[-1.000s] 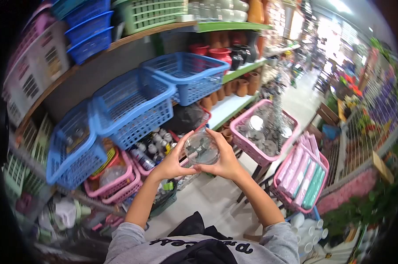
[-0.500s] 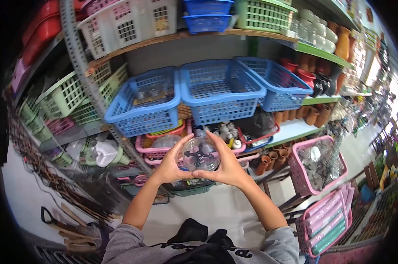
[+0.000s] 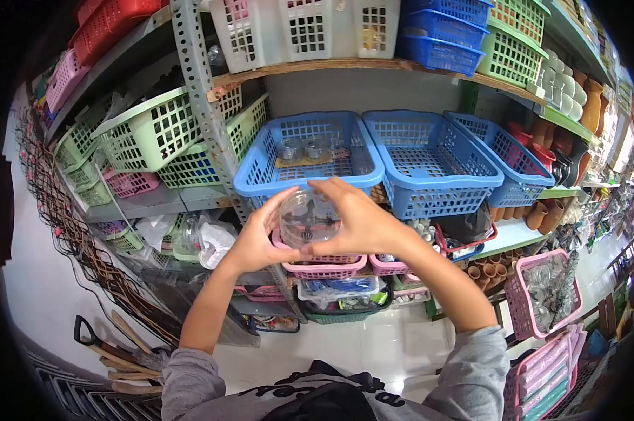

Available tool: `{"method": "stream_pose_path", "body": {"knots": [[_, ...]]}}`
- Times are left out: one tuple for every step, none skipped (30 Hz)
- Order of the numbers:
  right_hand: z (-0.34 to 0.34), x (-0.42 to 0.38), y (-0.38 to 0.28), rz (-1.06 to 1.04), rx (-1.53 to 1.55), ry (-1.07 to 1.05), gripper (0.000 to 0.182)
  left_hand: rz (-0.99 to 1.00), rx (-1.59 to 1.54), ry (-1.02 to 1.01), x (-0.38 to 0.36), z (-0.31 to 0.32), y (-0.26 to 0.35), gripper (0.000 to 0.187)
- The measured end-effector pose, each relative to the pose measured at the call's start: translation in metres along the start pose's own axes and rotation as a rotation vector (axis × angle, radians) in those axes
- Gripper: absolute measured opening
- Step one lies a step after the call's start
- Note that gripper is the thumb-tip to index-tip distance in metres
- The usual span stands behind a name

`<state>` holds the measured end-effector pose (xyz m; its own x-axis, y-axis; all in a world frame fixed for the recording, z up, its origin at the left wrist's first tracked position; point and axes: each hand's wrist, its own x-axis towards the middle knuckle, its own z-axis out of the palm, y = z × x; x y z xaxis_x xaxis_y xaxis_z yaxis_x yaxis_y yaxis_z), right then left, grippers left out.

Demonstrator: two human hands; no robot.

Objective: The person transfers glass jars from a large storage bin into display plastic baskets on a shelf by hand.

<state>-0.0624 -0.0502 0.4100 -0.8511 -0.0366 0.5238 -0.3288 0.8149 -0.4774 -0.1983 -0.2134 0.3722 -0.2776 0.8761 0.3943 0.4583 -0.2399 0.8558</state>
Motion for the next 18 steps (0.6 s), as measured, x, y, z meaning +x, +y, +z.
{"method": "stream_pose_path", "body": {"knots": [[-0.002,0.012,-0.001,0.006,-0.043,-0.035,0.087,0.028,0.022,-0.006,0.006,-0.011,0.001,0.1],[-0.002,0.023,0.003,-0.02,-0.096,-0.029,0.088,-0.005,0.079,-0.026,0.011,-0.022,0.006,0.1],[-0.005,0.035,0.003,-0.022,-0.104,-0.025,0.088,0.004,0.08,-0.027,0.018,-0.031,0.007,0.1],[-0.008,0.046,0.003,-0.006,-0.117,-0.051,0.088,0.026,0.141,-0.014,0.025,-0.038,0.007,0.1],[-0.01,0.056,0.005,0.013,-0.127,-0.079,0.088,0.043,0.201,-0.002,0.033,-0.045,0.007,0.099],[-0.011,0.065,0.013,0.037,-0.128,-0.088,0.087,0.045,0.205,-0.017,0.04,-0.051,0.004,0.102],[-0.013,0.074,0.018,0.043,-0.13,-0.09,0.087,0.044,0.199,-0.02,0.048,-0.057,0.002,0.102],[-0.015,0.083,0.023,0.072,-0.16,-0.091,0.088,0.065,0.24,-0.019,0.057,-0.063,-0.002,0.103],[-0.016,0.091,0.03,0.1,-0.19,-0.092,0.088,0.087,0.283,-0.017,0.066,-0.068,-0.006,0.104],[-0.018,0.098,0.039,0.126,-0.205,-0.108,0.09,0.116,0.274,-0.033,0.075,-0.075,-0.014,0.104],[-0.019,0.105,0.049,0.128,-0.209,-0.109,0.09,0.119,0.271,-0.033,0.083,-0.08,-0.018,0.104],[-0.019,0.112,0.059,0.168,-0.227,-0.121,0.09,0.097,0.32,-0.035,0.089,-0.084,-0.021,0.103],[-0.021,0.121,0.067,0.203,-0.248,-0.134,0.091,0.078,0.371,-0.032,0.097,-0.09,-0.024,0.102],[-0.022,0.128,0.073,0.239,-0.229,-0.167,0.092,0.054,0.378,-0.046,0.101,-0.093,-0.028,0.091],[-0.022,0.133,0.082,0.234,-0.224,-0.178,0.092,0.045,0.376,-0.038,0.106,-0.095,-0.034,0.091],[-0.019,0.138,0.092,0.251,-0.248,-0.189,0.092,0.055,0.471,0.001,0.11,-0.098,-0.042,0.088],[-0.016,0.144,0.101,0.262,-0.272,-0.196,0.092,0.069,0.573,0.039,0.113,-0.102,-0.047,0.085],[-0.015,0.15,0.109,0.246,-0.246,-0.221,0.092,0.103,0.68,0.04,0.115,-0.104,-0.048,0.075]]}}
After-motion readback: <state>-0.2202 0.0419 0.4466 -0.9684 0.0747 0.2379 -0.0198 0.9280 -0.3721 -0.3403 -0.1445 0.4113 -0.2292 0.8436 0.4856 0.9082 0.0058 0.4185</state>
